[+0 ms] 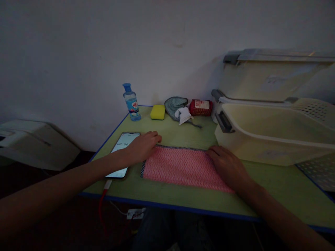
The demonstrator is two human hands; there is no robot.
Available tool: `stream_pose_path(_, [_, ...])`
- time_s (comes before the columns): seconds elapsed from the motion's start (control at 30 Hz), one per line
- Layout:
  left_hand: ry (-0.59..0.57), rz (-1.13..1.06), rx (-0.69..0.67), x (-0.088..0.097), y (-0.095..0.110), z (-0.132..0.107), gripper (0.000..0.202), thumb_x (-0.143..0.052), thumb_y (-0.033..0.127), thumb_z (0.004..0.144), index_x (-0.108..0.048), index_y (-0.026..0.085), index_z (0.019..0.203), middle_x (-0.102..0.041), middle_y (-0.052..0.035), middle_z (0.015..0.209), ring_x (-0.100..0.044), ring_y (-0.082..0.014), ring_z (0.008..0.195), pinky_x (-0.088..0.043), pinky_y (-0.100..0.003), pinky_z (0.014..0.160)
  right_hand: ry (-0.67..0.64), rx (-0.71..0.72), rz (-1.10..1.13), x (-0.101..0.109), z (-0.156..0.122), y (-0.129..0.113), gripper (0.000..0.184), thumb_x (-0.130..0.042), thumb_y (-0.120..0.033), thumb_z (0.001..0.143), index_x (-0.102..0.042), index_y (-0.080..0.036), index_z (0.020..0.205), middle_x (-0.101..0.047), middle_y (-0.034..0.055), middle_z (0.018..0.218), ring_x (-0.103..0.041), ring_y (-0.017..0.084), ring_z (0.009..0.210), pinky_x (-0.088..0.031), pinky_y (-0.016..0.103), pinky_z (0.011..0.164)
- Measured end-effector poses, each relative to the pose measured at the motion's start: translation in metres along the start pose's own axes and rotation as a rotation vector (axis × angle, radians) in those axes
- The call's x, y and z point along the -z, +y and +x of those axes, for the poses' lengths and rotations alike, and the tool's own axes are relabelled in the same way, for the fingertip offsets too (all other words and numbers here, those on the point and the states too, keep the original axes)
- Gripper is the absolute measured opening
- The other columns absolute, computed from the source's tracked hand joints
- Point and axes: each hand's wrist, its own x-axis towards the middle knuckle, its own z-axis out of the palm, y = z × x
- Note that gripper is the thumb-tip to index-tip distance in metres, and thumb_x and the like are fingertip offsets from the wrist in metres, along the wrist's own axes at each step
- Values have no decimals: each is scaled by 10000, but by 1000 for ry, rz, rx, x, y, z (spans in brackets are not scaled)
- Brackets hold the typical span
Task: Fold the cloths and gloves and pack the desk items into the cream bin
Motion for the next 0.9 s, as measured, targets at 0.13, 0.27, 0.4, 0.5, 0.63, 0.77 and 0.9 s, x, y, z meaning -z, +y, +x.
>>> stream_pose_path(0.13, [147,-55,67,1,2,-24,529,-541,257,731,-367,149,1218,-424,-122,1255,-419,-259,1160,-352,-407,968,-27,-15,13,-1,-1,0,238,-424,21,774,-608,-115,841,-599,90,846,-552,204,788,-444,305,746])
stream_pose_path(0.27, [196,-78,183,-5,-13,-65,901,-624,507,634,-182,124,1319,-253,-190,1379,-259,-336,1282,-272,-466,1034,-22,-2,22,-2,-1,1,246,-416,22,780,-608,-112,856,-597,93,858,-549,207,799,-444,319,763])
stream_pose_path(0.4, [69,-14,264,-18,-27,-104,963,-589,525,671,-55,102,1352,-75,-261,1432,-150,-424,1302,-260,-526,1022,-6,1,26,-2,-1,2,252,-410,29,777,-607,-112,849,-595,93,847,-547,210,790,-447,321,747])
stream_pose_path(0.5, [138,-39,358,-25,-30,-118,941,-575,501,675,-55,97,1346,-134,-263,1411,-291,-451,1235,-347,-543,960,5,9,31,-2,0,2,248,-412,29,774,-606,-108,845,-594,94,842,-547,210,785,-448,318,743])
stream_pose_path(0.63, [179,-122,377,-25,-34,-112,938,-597,505,637,-82,153,1338,-261,-213,1355,-438,-409,1134,-436,-537,887,8,8,27,-4,0,2,240,-423,29,765,-607,-112,826,-595,90,822,-550,210,773,-451,316,736])
stream_pose_path(0.77, [202,-200,388,-18,-38,-99,933,-607,494,618,-83,184,1324,-293,-183,1318,-442,-401,1129,-424,-543,909,24,9,27,-5,0,3,246,-419,30,763,-608,-113,832,-595,92,831,-551,210,772,-453,316,735])
stream_pose_path(0.9, [192,-205,391,-17,-47,-84,937,-590,516,636,-50,162,1316,-286,-192,1301,-412,-414,1148,-400,-555,913,19,6,42,-5,0,2,233,-440,29,758,-610,-109,838,-595,93,831,-556,214,778,-460,323,745])
